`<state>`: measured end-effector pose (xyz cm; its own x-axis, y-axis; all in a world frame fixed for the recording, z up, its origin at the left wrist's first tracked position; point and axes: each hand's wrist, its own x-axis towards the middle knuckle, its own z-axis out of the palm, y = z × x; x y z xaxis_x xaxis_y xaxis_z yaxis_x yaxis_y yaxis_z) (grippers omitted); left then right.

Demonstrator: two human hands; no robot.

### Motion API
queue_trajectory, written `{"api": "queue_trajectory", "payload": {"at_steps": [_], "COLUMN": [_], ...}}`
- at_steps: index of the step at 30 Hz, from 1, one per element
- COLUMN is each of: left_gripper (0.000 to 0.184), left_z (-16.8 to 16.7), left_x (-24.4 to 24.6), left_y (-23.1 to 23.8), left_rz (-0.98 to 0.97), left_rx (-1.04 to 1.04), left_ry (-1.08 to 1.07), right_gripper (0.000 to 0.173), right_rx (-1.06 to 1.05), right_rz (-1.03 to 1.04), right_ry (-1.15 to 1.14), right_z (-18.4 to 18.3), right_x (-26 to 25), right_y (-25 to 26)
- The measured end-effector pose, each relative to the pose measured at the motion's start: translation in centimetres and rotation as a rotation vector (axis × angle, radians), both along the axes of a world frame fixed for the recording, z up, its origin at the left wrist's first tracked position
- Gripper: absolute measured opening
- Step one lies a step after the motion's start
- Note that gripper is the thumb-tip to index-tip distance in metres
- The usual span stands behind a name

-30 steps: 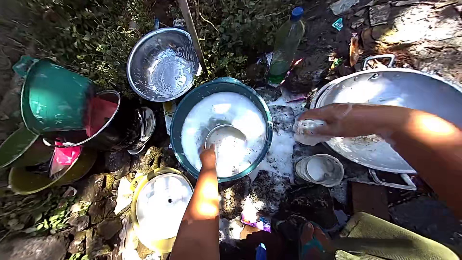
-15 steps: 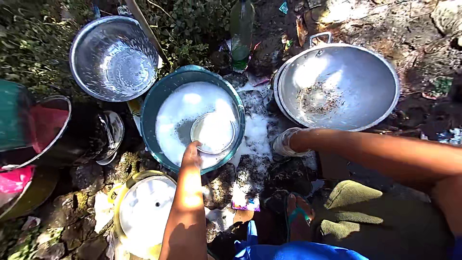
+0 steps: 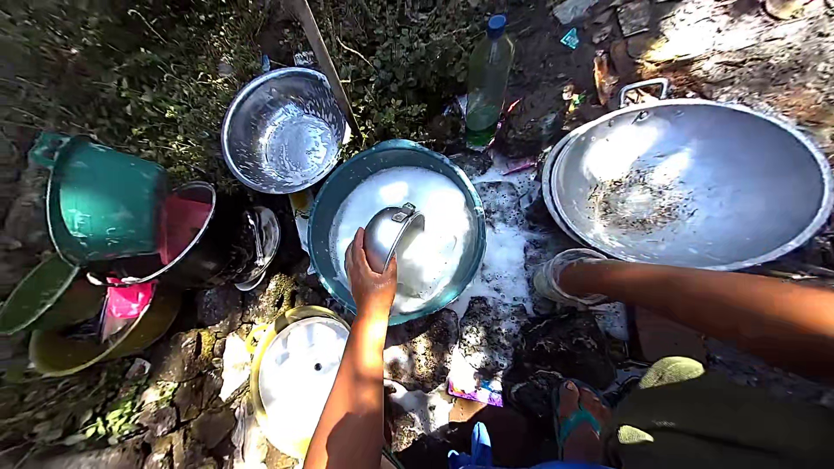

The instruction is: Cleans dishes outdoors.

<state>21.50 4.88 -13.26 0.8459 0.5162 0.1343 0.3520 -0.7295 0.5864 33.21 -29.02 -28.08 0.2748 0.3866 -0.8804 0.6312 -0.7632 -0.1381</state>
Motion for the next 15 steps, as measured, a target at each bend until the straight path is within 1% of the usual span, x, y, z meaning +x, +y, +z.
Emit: {"api": "queue_trajectory", "payload": {"at_steps": [2, 4, 5, 7, 8, 9, 10, 11, 12, 13, 14, 15], "left_gripper": [0.086, 0.081, 0.078, 0.077, 0.078, 0.080, 0.084, 0.088, 0.089, 0.086, 0.080, 0.073], "left_z": [-0.3, -0.6, -0.6, -0.4, -0.1, 0.1, 0.3, 0.7, 1.3, 1.9, 2.1, 2.0], "left_x": [-0.5, -0.3, -0.1, 0.4, 0.6, 0.7, 0.8, 0.9, 1.1, 1.5, 2.0, 2.4], "left_y": [0.5, 1.2, 1.5, 2.0, 2.1, 2.1, 1.9, 1.5, 1.0, 0.4, -0.2, -1.2], "left_rz": [-0.121, -0.231, -0.265, -0.277, -0.264, -0.244, -0.210, -0.163, -0.098, -0.024, 0.052, 0.131], "left_rx": [0.197, 0.398, 0.476, 0.601, 0.629, 0.613, 0.545, 0.409, 0.189, -0.102, -0.412, -0.666], "left_ry": [-0.171, -0.378, -0.471, -0.588, -0.611, -0.630, -0.623, -0.605, -0.566, -0.509, -0.488, -0.481], "right_gripper": [0.038, 0.036, 0.037, 0.035, 0.035, 0.032, 0.029, 0.027, 0.026, 0.026, 0.026, 0.026], "right_rx": [0.075, 0.211, 0.296, 0.395, 0.401, 0.422, 0.473, 0.548, 0.648, 0.764, 0.899, 1.038], "right_rz": [0.016, -0.051, -0.138, -0.406, -0.557, -0.697, -0.813, -0.895, -0.944, -0.960, -0.909, -0.801], "right_ry": [0.019, 0.060, 0.096, 0.201, 0.260, 0.315, 0.365, 0.412, 0.465, 0.500, 0.496, 0.442], "right_z": [3.6, 6.4, 7.0, 8.4, 9.7, 10.8, 12.2, 13.6, 15.2, 16.8, 18.3, 19.7], "right_x": [0.7, 1.7, 2.3, 3.1, 3.3, 3.4, 3.4, 3.3, 3.2, 3.1, 2.9, 2.6], "right_y": [-0.3, -1.3, -2.1, -3.2, -3.4, -3.8, -3.9, -3.7, -3.1, -1.9, -0.2, 1.9]}}
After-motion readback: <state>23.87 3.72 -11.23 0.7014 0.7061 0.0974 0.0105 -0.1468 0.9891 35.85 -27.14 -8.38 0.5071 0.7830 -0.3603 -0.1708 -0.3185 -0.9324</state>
